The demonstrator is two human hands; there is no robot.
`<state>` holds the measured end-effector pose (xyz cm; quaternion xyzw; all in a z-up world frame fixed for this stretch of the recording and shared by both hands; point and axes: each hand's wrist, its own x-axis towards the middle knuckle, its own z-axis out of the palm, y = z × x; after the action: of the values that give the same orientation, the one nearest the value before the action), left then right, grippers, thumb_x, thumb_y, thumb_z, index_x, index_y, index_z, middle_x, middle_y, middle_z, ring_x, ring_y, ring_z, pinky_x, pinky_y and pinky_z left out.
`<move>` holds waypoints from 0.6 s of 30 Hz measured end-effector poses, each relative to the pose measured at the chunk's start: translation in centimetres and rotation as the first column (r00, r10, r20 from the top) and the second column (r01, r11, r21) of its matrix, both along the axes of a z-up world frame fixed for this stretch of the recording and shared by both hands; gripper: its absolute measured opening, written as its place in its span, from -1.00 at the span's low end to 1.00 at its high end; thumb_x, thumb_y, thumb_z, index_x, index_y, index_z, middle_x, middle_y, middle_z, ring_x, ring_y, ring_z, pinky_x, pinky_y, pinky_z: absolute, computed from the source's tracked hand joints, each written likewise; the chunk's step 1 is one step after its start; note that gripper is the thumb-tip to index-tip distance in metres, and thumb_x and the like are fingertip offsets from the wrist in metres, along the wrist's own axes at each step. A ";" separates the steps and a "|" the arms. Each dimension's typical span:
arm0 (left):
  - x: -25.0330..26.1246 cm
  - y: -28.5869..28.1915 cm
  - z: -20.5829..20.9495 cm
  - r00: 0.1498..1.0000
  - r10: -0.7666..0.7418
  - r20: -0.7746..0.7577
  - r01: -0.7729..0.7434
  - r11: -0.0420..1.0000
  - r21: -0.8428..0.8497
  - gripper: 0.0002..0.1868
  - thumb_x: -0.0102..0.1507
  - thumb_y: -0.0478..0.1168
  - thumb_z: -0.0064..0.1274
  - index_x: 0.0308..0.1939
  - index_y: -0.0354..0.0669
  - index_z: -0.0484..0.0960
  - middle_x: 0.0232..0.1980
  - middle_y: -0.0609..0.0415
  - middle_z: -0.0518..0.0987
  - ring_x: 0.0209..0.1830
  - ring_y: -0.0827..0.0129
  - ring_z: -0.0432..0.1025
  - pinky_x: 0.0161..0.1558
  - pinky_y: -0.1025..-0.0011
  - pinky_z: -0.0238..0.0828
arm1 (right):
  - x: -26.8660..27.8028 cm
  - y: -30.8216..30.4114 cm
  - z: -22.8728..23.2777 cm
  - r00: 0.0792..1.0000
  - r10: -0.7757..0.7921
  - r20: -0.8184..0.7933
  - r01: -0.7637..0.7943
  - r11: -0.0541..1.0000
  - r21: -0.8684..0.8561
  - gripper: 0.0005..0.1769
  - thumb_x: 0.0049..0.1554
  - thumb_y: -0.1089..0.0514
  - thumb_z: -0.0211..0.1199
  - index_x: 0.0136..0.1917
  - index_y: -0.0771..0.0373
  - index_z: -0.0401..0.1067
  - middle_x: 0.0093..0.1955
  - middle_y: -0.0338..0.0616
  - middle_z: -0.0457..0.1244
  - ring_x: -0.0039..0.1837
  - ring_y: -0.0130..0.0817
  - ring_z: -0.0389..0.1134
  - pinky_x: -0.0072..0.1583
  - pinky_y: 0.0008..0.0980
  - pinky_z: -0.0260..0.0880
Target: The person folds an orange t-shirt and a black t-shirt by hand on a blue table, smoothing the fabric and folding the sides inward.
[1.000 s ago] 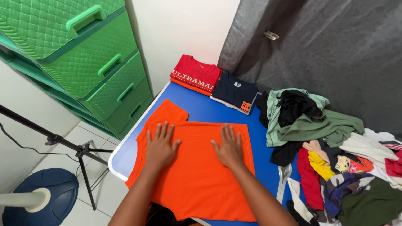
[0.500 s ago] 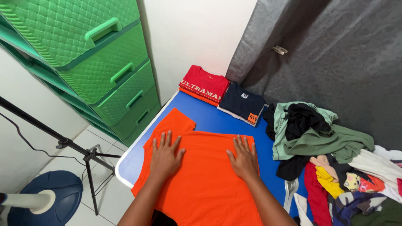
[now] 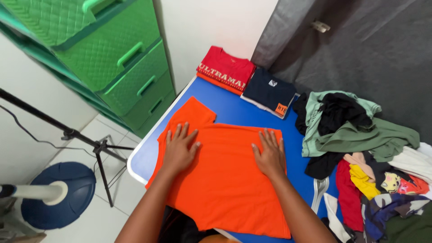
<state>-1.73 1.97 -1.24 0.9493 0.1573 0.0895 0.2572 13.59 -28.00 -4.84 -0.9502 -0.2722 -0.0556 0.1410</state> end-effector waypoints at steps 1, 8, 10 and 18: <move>-0.2 0.2 -0.4 1.000 -0.011 0.021 0.012 0.999 -0.047 -0.48 0.34 0.07 -0.07 0.36 0.10 0.51 0.64 0.01 0.10 0.67 0.12 -0.14 0.57 -0.01 -0.46 | -0.2 0.0 0.0 1.000 -0.004 -0.017 0.004 1.000 -0.002 -0.30 0.27 -0.24 0.01 0.56 0.10 0.19 0.66 -0.12 -0.04 0.69 -0.17 -0.19 0.60 0.01 -0.37; 0.0 1.9 -1.3 0.998 -0.049 0.025 0.054 0.954 -0.294 -0.53 0.41 0.03 -0.19 0.37 0.09 0.51 0.65 0.07 0.08 0.70 0.21 -0.22 0.58 0.07 -0.53 | -0.2 0.1 0.6 0.999 -0.020 -0.036 0.019 1.000 -0.014 -0.31 0.28 -0.25 0.00 0.56 0.10 0.19 0.66 -0.13 -0.05 0.70 -0.19 -0.21 0.60 0.00 -0.39; -0.1 2.0 -1.1 0.998 -0.052 0.023 0.057 0.939 -0.338 -0.53 0.42 0.02 -0.22 0.38 0.09 0.50 0.65 0.08 0.06 0.70 0.23 -0.24 0.58 0.09 -0.55 | -0.3 0.1 0.6 0.999 -0.021 -0.046 0.020 1.000 -0.018 -0.31 0.28 -0.25 -0.01 0.55 0.09 0.19 0.67 -0.15 -0.06 0.70 -0.20 -0.21 0.60 -0.01 -0.40; -0.9 -0.9 -0.9 0.998 -0.065 -0.024 0.069 0.973 0.220 -0.31 0.36 0.11 -0.18 0.53 -0.06 0.21 0.64 -0.08 0.00 0.64 0.04 -0.18 0.50 -0.08 -0.39 | -0.2 -0.2 0.3 0.998 0.024 -0.060 -0.025 1.000 -0.008 -0.27 0.27 -0.22 0.03 0.57 0.15 0.14 0.66 -0.09 -0.07 0.69 -0.17 -0.22 0.59 -0.02 -0.41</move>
<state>-2.65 1.10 -2.15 0.9774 0.1163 0.0899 0.1516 13.39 -28.16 -4.54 -0.9487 -0.2798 -0.0243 0.1456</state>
